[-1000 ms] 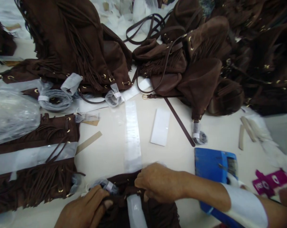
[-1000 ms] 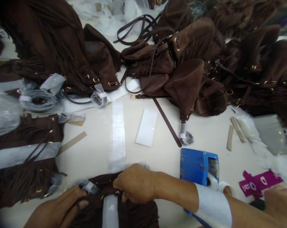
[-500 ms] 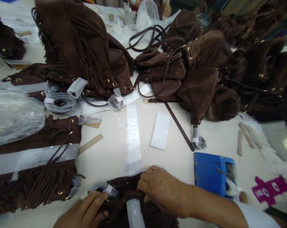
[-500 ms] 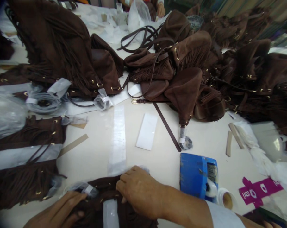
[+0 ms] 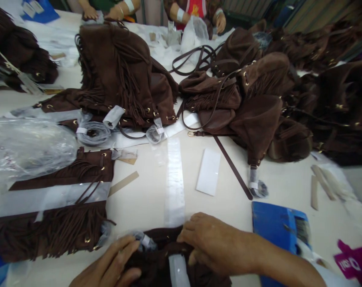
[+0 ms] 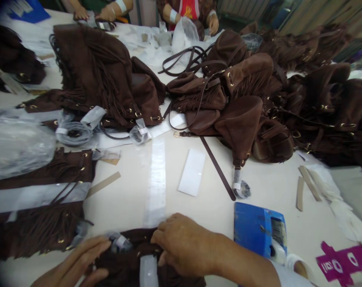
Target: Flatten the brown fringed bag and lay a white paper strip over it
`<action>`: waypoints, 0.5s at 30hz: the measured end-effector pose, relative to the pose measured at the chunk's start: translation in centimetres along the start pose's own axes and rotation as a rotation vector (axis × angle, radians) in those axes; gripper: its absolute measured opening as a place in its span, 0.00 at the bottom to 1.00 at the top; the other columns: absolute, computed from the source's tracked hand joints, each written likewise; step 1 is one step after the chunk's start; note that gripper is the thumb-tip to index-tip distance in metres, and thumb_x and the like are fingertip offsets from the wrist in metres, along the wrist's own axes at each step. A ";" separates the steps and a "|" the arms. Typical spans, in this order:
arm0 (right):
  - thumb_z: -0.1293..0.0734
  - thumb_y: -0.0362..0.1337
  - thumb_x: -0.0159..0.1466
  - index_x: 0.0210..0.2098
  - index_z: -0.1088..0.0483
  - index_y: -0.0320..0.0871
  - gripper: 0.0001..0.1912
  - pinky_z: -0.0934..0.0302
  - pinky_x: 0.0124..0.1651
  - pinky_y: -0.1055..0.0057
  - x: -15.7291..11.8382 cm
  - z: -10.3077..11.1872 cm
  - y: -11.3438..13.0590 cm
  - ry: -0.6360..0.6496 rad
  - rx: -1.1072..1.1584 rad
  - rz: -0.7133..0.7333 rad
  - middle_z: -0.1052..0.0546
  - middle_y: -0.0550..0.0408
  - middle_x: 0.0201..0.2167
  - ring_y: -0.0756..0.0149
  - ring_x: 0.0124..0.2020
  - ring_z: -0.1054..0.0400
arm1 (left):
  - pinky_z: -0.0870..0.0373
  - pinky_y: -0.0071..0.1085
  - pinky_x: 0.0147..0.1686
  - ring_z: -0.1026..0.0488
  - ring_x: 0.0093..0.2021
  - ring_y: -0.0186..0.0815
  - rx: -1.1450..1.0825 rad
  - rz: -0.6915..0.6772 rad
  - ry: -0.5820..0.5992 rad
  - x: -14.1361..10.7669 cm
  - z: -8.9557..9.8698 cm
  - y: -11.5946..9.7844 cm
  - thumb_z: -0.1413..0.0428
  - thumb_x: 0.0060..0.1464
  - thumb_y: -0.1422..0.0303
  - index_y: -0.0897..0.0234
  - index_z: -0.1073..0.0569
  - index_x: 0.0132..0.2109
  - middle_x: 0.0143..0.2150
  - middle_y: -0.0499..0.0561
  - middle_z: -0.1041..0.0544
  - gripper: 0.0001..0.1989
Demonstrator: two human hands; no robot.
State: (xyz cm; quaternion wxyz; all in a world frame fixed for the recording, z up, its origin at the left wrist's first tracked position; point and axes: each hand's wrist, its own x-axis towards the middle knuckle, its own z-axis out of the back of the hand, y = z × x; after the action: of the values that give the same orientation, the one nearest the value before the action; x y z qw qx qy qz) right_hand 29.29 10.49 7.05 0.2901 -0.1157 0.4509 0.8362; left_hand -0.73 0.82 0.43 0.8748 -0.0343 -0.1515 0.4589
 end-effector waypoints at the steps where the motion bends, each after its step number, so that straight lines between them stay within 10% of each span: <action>1: 0.34 0.34 0.64 0.49 0.28 0.43 0.13 0.40 0.50 0.68 0.5 0.3 0.3 -0.046 0.054 -0.004 0.22 0.51 0.43 0.61 0.46 0.29 | 0.26 0.21 0.43 0.22 0.46 0.32 0.022 0.019 0.012 -0.1 0.0 0.2 0.52 0.63 0.49 0.59 0.28 0.56 0.52 0.50 0.21 0.25; 5: 0.38 0.36 0.68 0.50 0.28 0.44 0.13 0.38 0.41 0.72 4.3 -0.3 0.9 -0.104 0.185 -0.064 0.20 0.52 0.39 0.63 0.40 0.26 | 0.27 0.27 0.47 0.25 0.52 0.35 -0.006 0.006 0.066 -1.2 -1.0 1.1 0.51 0.64 0.53 0.51 0.29 0.58 0.58 0.49 0.25 0.19; 15: 0.32 0.32 0.61 0.44 0.25 0.41 0.12 0.44 0.28 0.82 9.9 -1.8 0.0 0.319 0.432 -0.121 0.26 0.62 0.28 0.75 0.27 0.34 | 0.27 0.31 0.47 0.31 0.55 0.38 -0.264 0.165 0.073 0.1 -0.8 0.2 0.50 0.62 0.63 0.56 0.27 0.42 0.58 0.53 0.30 0.08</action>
State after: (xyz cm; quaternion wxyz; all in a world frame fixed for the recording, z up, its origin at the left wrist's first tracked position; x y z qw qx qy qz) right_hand 21.20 12.80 1.54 0.2830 -0.2081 0.6508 0.6731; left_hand -0.64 1.11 -0.31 0.8270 -0.1780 -0.1752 0.5036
